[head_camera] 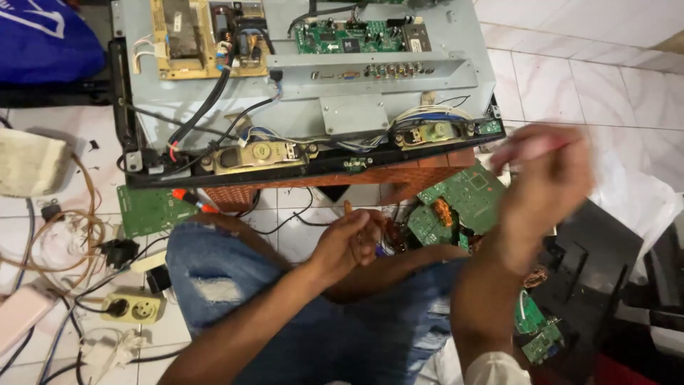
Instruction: Disassembling a television by unscrewing internal components and manipulating circuit boards and wiring.
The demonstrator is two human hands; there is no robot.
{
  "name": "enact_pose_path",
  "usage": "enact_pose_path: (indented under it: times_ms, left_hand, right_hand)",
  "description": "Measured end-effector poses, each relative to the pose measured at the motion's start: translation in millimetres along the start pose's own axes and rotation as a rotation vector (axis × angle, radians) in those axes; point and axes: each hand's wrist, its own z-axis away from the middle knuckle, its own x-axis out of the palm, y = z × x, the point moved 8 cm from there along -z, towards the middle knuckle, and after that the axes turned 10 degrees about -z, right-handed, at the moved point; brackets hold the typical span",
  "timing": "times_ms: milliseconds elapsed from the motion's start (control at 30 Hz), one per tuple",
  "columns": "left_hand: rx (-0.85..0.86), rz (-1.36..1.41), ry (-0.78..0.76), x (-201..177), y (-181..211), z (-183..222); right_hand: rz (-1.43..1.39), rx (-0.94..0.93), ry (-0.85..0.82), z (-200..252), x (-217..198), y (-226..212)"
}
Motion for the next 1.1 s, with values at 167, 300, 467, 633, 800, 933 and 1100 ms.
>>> enact_pose_path:
  times_ms: [167, 300, 467, 633, 800, 933, 1100]
  left_hand:
    - [0.038, 0.02, -0.075, -10.4, -5.0, -15.9]
    - [-0.003, 0.125, -0.022, -21.2, -3.2, -16.9]
    - [-0.034, 0.188, 0.004, -11.7, 1.1, -25.6]
    - [-0.091, 0.214, -0.111, 8.1, 1.6, -36.2]
    - [-0.179, 0.225, -0.186, 19.5, 0.6, -54.1]
    - [-0.154, 0.177, -0.125, -6.8, 0.4, -55.0]
    - [-0.116, 0.082, -0.009, -29.5, 4.7, -53.2]
  right_hand:
    - [0.101, -0.216, 0.002, -74.0, -4.5, 5.3]
    - [0.108, -0.155, 0.038, -83.0, 4.3, 48.2]
    - [0.015, -0.007, 0.029, -71.7, 37.0, 50.1]
    - [-0.004, -0.06, -0.063, -71.7, 58.5, 44.5]
    - [-0.022, -0.036, -0.151, -69.9, 86.4, 39.4]
    - [-0.044, -0.1, -0.258, -63.7, 108.3, 63.1]
    - [-0.061, -0.004, -0.259, -57.5, 144.4, 45.1]
